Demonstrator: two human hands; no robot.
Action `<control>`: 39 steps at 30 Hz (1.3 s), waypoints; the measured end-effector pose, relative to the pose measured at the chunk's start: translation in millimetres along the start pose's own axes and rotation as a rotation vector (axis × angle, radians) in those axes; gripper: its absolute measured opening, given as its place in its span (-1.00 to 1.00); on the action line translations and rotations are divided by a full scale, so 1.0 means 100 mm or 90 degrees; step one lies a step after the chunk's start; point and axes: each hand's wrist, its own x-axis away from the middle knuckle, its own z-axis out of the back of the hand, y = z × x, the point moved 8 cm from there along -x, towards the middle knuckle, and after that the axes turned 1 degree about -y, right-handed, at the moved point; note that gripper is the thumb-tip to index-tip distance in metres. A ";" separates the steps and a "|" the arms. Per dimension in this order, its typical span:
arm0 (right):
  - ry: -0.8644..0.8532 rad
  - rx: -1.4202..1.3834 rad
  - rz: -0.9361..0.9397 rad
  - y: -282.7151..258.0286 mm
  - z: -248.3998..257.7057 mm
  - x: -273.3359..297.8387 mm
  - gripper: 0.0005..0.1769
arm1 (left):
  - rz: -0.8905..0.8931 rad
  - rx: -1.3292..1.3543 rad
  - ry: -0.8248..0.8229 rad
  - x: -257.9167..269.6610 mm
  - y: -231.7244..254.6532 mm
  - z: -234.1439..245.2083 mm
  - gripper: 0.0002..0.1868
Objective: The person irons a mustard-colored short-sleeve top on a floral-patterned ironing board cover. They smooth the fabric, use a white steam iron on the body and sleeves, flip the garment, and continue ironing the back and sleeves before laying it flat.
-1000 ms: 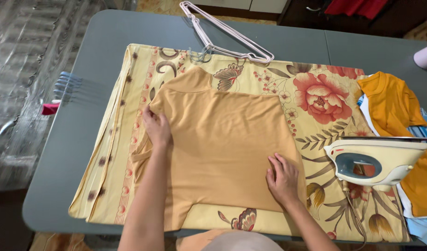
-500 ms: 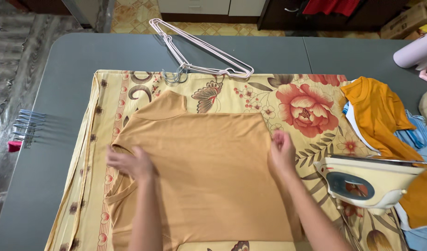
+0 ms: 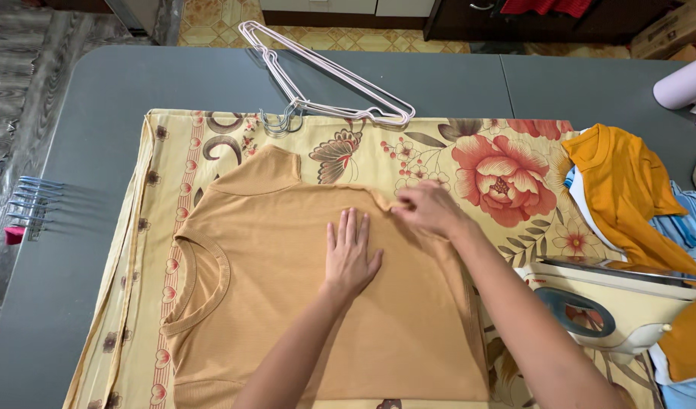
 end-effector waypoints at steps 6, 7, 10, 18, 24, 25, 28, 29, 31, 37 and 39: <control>0.068 0.136 -0.169 0.67 0.30 -0.09 -0.37 | -0.023 0.089 0.041 -0.05 -0.11 0.18 -0.17; 0.063 0.132 -0.198 0.82 0.26 -0.07 -0.36 | 0.000 0.111 0.062 -0.04 -0.21 0.23 -0.22; 0.064 0.083 -0.298 1.28 0.09 0.03 -0.31 | 0.117 0.098 0.120 -0.03 -0.87 0.43 -0.40; 0.330 -0.394 -0.331 1.45 -0.26 0.52 -0.68 | 0.337 0.005 0.343 0.05 -2.75 1.10 -0.51; 0.369 -0.160 -0.283 1.05 0.02 0.61 -0.75 | 0.293 0.072 0.366 0.03 -2.93 1.09 -0.80; 0.371 -0.134 -0.263 1.01 0.07 0.58 -0.74 | 0.274 0.092 0.376 0.03 -2.93 1.11 -0.80; 0.364 -0.063 -0.258 1.05 0.12 0.53 -0.65 | 0.280 0.006 0.342 -0.02 -2.88 1.14 -0.81; 0.354 -0.048 -0.288 1.12 0.08 0.52 -0.58 | 0.298 0.000 0.334 -0.04 -2.88 1.14 -0.79; 0.354 -0.071 -0.351 1.30 -0.02 0.56 -0.48 | 0.335 -0.015 0.314 -0.05 -2.86 1.14 -0.74; 0.254 -0.233 -0.540 1.85 -0.43 1.09 -0.36 | 0.191 -0.122 0.211 -0.08 -2.03 0.93 -0.36; 0.180 -0.258 -0.568 1.78 -0.61 1.41 -0.34 | 0.134 -0.105 0.089 -0.01 -1.46 0.56 -0.33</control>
